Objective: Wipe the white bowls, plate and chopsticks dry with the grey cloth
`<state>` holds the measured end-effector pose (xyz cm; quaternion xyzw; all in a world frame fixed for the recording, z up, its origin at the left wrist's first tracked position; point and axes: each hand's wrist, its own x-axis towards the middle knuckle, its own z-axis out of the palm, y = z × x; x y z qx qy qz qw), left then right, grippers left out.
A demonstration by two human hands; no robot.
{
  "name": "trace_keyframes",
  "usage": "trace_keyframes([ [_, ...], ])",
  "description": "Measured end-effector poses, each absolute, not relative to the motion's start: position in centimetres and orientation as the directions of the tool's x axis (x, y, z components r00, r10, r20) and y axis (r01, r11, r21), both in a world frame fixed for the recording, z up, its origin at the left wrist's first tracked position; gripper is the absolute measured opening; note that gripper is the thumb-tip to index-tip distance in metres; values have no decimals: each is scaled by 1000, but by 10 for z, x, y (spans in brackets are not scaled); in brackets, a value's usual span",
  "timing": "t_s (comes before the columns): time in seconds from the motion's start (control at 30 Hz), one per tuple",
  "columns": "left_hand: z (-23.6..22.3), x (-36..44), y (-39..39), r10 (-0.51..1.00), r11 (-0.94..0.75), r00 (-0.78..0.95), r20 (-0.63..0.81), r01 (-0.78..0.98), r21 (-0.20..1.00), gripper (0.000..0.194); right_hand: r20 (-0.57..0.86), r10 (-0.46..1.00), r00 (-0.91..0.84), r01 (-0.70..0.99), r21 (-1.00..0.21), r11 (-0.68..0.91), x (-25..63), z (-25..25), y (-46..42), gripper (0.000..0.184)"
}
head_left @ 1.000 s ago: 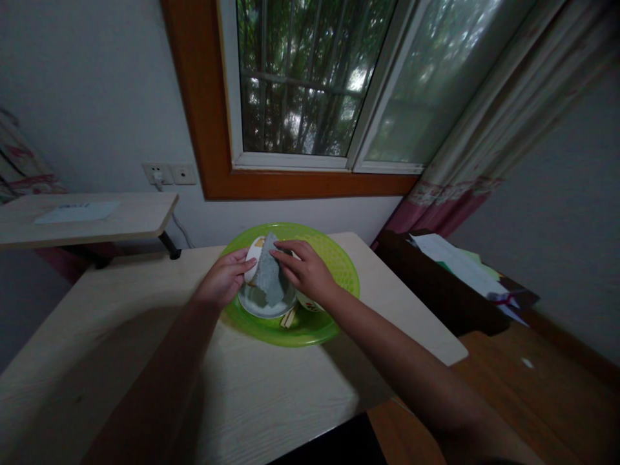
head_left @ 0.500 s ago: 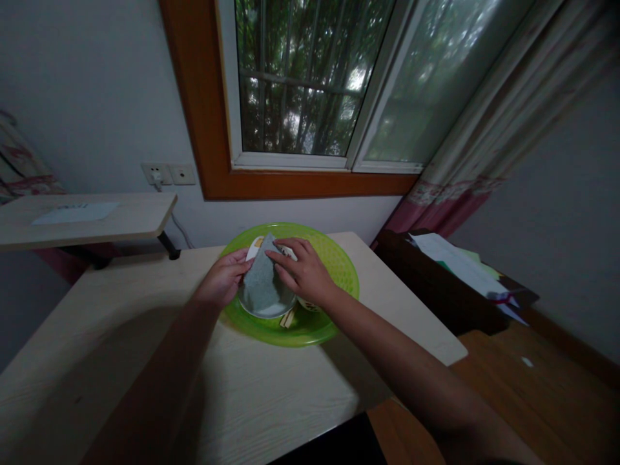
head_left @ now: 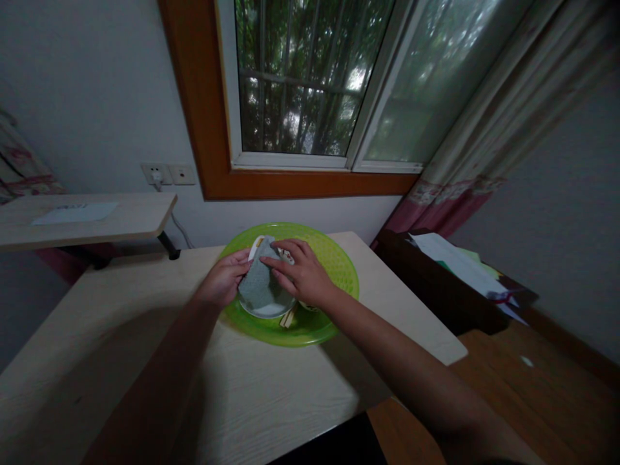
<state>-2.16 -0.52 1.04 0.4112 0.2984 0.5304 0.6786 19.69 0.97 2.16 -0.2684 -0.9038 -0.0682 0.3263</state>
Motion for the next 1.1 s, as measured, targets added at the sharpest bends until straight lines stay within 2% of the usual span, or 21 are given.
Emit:
trace_keyframes([
  [0.1, 11, -20, -6, 965, 110, 261, 13, -451, 886, 47, 642, 463, -612, 550, -75, 832, 197, 21, 11, 42],
  [0.27, 11, -17, -7, 962, 122, 273, 10, -462, 878, 49, 604, 408, -684, 492, -30, 870, 197, 19, 10, 44],
  [0.43, 15, -12, -10, 960, 97, 279, 34, -442, 892, 56, 612, 450, -651, 548, -32, 836, 196, 19, 9, 42],
  [0.6, 13, -8, -10, 960, 51, 271, 75, -430, 901, 47, 654, 507, -562, 597, -104, 795, 196, 22, 11, 46],
  [0.73, 10, -13, -8, 959, 73, 277, 62, -450, 890, 46, 632, 475, -612, 555, -86, 828, 197, 22, 11, 46],
  [0.87, 9, -20, -4, 979, 40, 192, 71, -516, 856, 43, 612, 413, -674, 503, -29, 864, 198, 21, 10, 41],
  [1.1, 14, -25, -2, 995, -1, 81, 65, -619, 785, 42, 614, 397, -682, 482, -31, 876, 201, 20, 12, 36],
])
